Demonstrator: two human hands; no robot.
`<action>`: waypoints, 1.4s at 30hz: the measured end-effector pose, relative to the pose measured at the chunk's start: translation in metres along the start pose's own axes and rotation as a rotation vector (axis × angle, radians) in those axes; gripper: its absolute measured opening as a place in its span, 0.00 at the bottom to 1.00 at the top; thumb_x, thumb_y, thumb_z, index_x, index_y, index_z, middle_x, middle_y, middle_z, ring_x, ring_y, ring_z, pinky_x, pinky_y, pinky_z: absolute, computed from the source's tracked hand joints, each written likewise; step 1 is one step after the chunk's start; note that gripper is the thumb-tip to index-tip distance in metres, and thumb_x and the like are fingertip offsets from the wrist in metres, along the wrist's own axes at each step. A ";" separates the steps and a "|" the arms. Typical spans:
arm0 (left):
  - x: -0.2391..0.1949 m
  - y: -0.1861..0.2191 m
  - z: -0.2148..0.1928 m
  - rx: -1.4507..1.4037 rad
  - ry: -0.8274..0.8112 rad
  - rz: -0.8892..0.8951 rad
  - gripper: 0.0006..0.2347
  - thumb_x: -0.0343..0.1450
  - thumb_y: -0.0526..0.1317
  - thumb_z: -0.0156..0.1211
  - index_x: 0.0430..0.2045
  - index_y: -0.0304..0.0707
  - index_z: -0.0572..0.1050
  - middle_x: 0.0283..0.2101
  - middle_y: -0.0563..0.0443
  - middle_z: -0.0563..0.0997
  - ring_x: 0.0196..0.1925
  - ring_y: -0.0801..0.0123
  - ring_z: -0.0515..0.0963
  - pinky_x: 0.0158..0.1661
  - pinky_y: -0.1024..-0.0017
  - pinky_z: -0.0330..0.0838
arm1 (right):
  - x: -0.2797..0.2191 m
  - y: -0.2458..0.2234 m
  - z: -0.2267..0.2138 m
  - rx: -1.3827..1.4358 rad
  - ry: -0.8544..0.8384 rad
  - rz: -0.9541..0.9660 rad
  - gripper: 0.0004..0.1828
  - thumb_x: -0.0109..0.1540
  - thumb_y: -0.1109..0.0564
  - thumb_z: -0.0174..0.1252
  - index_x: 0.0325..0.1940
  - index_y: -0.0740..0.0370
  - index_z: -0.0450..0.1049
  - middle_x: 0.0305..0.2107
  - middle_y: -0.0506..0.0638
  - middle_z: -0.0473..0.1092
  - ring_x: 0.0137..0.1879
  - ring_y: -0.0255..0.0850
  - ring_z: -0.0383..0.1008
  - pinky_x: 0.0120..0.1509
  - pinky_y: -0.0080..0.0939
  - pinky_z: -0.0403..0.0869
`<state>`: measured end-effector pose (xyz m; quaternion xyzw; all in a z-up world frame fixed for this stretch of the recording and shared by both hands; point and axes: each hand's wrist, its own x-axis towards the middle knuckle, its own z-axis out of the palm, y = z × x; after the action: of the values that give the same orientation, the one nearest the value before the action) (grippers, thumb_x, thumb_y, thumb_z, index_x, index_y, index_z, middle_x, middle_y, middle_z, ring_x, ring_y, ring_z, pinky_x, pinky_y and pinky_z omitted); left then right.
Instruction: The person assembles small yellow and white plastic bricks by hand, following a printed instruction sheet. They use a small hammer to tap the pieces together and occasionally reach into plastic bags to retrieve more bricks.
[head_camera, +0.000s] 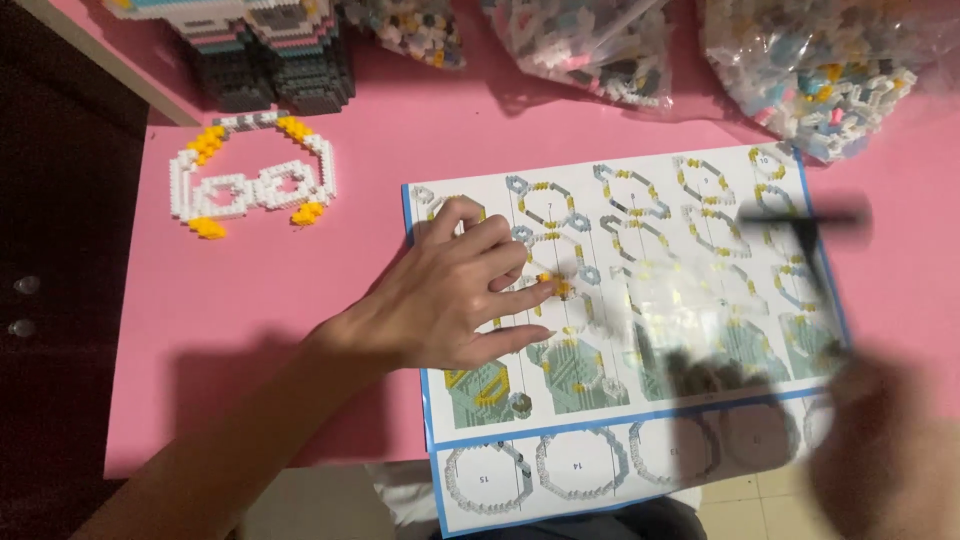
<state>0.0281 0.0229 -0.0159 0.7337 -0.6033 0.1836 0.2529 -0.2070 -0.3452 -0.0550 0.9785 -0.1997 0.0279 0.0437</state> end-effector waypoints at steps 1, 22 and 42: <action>0.001 0.000 0.000 -0.013 0.018 0.004 0.12 0.78 0.48 0.66 0.39 0.40 0.86 0.30 0.52 0.74 0.38 0.59 0.71 0.48 0.55 0.61 | -0.008 -0.004 0.019 -0.040 -0.355 0.229 0.21 0.66 0.42 0.56 0.64 0.34 0.76 0.49 0.41 0.83 0.49 0.57 0.88 0.56 0.55 0.84; -0.001 -0.003 0.004 -0.161 -0.016 -0.075 0.15 0.76 0.51 0.66 0.32 0.39 0.87 0.30 0.54 0.76 0.39 0.60 0.69 0.48 0.55 0.59 | -0.024 -0.037 0.011 0.140 0.031 -0.177 0.19 0.63 0.45 0.63 0.58 0.46 0.79 0.26 0.50 0.78 0.32 0.56 0.78 0.40 0.51 0.76; -0.008 -0.004 0.005 -0.350 -0.009 -0.096 0.19 0.74 0.50 0.71 0.51 0.32 0.80 0.28 0.53 0.79 0.33 0.65 0.65 0.34 0.65 0.62 | -0.019 -0.065 -0.019 0.307 0.178 -0.342 0.17 0.73 0.52 0.53 0.57 0.68 0.75 0.23 0.55 0.73 0.22 0.49 0.70 0.29 0.51 0.67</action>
<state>0.0301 0.0264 -0.0252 0.7072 -0.5916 0.0600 0.3825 -0.1999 -0.2765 -0.0427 0.9869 -0.0198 0.1362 -0.0839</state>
